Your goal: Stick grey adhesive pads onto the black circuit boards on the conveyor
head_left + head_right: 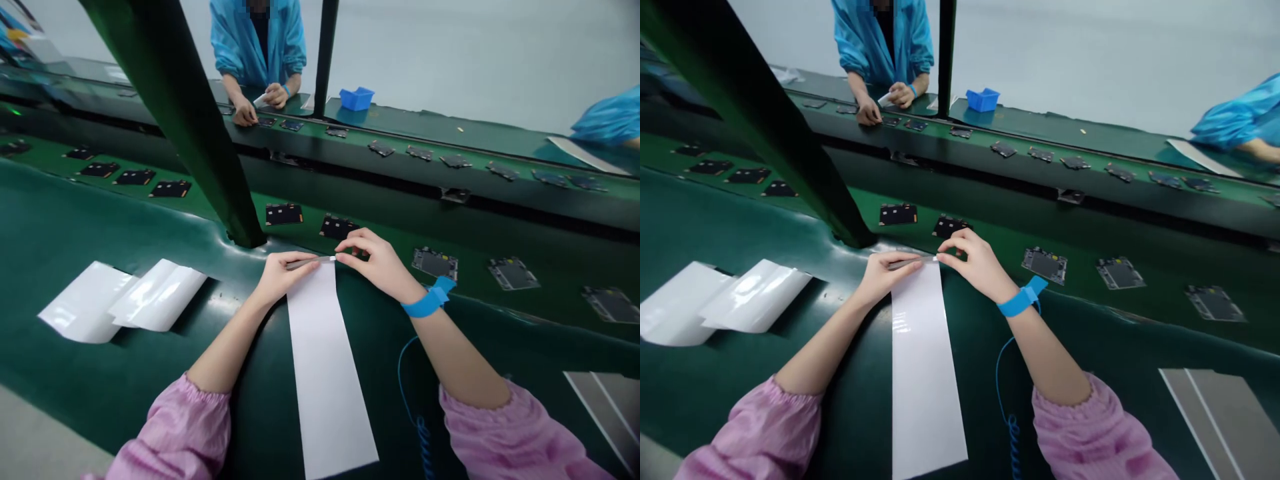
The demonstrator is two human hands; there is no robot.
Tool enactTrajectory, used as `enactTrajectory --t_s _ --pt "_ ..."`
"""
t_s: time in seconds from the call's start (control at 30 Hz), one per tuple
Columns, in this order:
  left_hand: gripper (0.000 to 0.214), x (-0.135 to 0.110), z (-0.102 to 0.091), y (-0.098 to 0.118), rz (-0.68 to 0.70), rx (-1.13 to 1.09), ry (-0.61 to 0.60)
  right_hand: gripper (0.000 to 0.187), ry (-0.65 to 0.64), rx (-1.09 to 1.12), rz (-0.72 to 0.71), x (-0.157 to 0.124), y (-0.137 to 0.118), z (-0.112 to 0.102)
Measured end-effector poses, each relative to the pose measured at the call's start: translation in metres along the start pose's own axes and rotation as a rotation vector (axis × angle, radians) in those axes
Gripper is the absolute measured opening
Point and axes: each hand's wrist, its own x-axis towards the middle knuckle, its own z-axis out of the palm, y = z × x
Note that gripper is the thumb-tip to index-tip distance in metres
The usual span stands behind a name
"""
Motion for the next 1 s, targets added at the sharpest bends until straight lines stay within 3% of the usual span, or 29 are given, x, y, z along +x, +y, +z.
enactTrajectory --t_s 0.27,0.43,0.53,0.67,0.77,1.0 --pt "0.022 0.0 0.001 -0.003 0.008 -0.038 -0.043 0.012 0.069 -0.042 -0.148 -0.001 0.004 0.019" --pt "0.021 0.001 0.0 -0.004 0.002 -0.042 -0.044 0.016 0.035 0.063 -0.081 0.0 0.003 0.017" --pt "0.022 0.001 0.0 -0.005 -0.008 -0.045 -0.039 0.022 0.013 0.135 0.015 0.006 0.024 0.007" --pt "0.021 0.001 0.001 -0.006 -0.016 -0.046 -0.042 0.033 0.183 0.027 0.179 0.017 0.075 -0.013" --pt "0.021 0.001 0.001 -0.006 -0.025 -0.042 -0.047 0.035 0.216 -0.062 0.25 0.023 0.106 -0.024" --pt "0.02 0.002 0.001 -0.004 -0.019 -0.031 -0.041 0.047 0.1 -0.099 0.352 0.028 0.127 -0.035"
